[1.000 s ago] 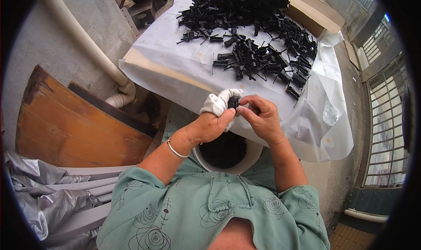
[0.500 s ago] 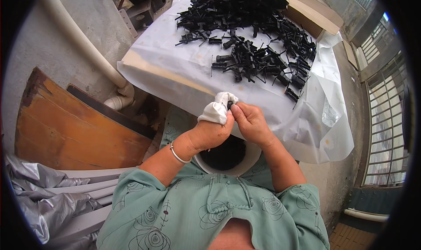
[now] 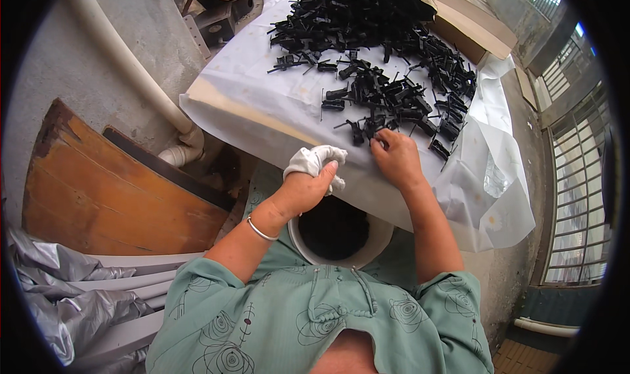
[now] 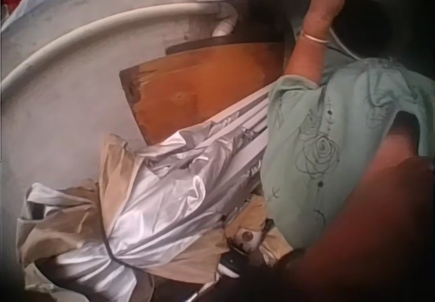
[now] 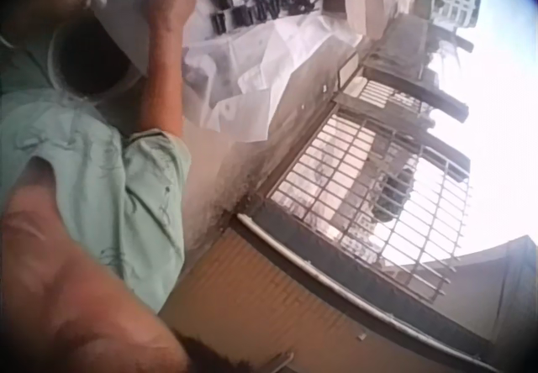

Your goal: Cleaning small black plastic components by wiping them with a cloth.

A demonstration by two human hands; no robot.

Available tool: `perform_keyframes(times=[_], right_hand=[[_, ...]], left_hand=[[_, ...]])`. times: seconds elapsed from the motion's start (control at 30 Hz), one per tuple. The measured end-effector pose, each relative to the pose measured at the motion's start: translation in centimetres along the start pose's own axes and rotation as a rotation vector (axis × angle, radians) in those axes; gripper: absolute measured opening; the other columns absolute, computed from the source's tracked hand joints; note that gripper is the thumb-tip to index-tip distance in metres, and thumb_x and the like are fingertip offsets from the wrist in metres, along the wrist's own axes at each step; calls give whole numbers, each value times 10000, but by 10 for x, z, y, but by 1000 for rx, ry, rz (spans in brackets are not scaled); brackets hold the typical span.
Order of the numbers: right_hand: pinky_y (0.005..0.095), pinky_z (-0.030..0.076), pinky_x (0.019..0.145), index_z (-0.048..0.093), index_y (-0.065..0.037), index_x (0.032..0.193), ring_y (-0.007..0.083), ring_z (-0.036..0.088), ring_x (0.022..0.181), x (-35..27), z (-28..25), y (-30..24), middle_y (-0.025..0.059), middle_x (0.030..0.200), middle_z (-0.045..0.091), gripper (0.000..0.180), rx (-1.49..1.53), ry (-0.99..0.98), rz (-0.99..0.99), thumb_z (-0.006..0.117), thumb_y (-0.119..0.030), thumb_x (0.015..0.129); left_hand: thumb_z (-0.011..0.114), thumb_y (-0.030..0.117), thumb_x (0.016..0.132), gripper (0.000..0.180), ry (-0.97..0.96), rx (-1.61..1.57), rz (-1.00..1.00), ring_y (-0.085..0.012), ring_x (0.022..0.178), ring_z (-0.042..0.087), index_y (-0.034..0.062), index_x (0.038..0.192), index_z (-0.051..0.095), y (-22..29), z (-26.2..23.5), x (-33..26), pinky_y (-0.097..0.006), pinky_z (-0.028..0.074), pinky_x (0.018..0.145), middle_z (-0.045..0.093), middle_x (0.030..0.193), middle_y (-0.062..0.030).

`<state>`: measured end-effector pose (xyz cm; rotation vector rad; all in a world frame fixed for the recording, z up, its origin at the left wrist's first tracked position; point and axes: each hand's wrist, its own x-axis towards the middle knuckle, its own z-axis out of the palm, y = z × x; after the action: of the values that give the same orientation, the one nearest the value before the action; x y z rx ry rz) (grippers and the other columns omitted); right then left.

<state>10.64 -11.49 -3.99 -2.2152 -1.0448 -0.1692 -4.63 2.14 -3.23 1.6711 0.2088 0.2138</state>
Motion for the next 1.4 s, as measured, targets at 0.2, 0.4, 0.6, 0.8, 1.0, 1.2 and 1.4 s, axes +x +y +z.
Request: perform_keyframes(times=[0.2, 0.4, 0.6, 0.8, 1.0, 1.2, 1.4], right_hand=[[257, 429, 523, 634, -20, 841, 132, 517, 533, -18, -9, 1, 81, 694, 606, 118, 174, 166, 43, 630, -99, 752], [248, 405, 489, 615, -11, 838, 131, 485, 496, -20, -17, -3, 75, 692, 594, 100, 201, 290, -19, 624, -67, 756], [305, 441, 512, 579, -4, 861, 240, 548, 548, -35, -28, -17, 120, 715, 588, 123, 391, -28, -314, 615, -32, 747], [319, 423, 480, 559, -8, 798, 239, 522, 515, -45, -42, -50, 95, 656, 536, 153, 319, -32, -187, 662, -109, 748], [211, 292, 459, 537, -20, 660, 28, 354, 542, -36, -27, -47, -61, 552, 425, 259, 655, 13, 159, 660, -189, 813], [221, 307, 494, 534, -24, 702, 50, 343, 549, -44, -32, -45, -59, 590, 427, 244, 767, -129, 71, 560, -184, 884], [298, 414, 550, 557, 14, 741, 126, 517, 599, -49, -17, -47, 77, 658, 582, 253, 625, -98, 17, 490, -162, 912]], left_hand=[[451, 112, 913, 216, 33, -351, -170, -95, 628, 600, 14, 1090, 527, -8, 12, 15, -183, 413, 465, 608, 959, -63], [465, 109, 907, 199, 31, -357, -171, -96, 626, 586, 19, 1066, 545, -4, 20, 26, -203, 432, 492, 612, 962, -66], [475, 95, 906, 193, 20, -942, -280, -91, 638, 573, 37, 1081, 534, 7, 22, 25, -217, 442, 501, 615, 935, -55], [487, 18, 882, 240, -64, -705, 15, -87, 690, 562, 36, 1122, 487, 12, 26, 15, -194, 465, 552, 593, 880, -33], [508, 41, 876, 275, -120, -325, 113, -61, 650, 551, 18, 1145, 461, 21, 24, 3, -191, 461, 514, 563, 881, -33], [526, 44, 861, 299, -59, -209, 93, -68, 634, 560, 3, 1150, 461, 27, 23, -4, -194, 466, 487, 568, 908, -65], [562, 28, 803, 262, 224, 513, 596, -199, 779, 603, -47, 1054, 550, 23, 32, 1, -284, 497, 708, 601, 933, -130]])
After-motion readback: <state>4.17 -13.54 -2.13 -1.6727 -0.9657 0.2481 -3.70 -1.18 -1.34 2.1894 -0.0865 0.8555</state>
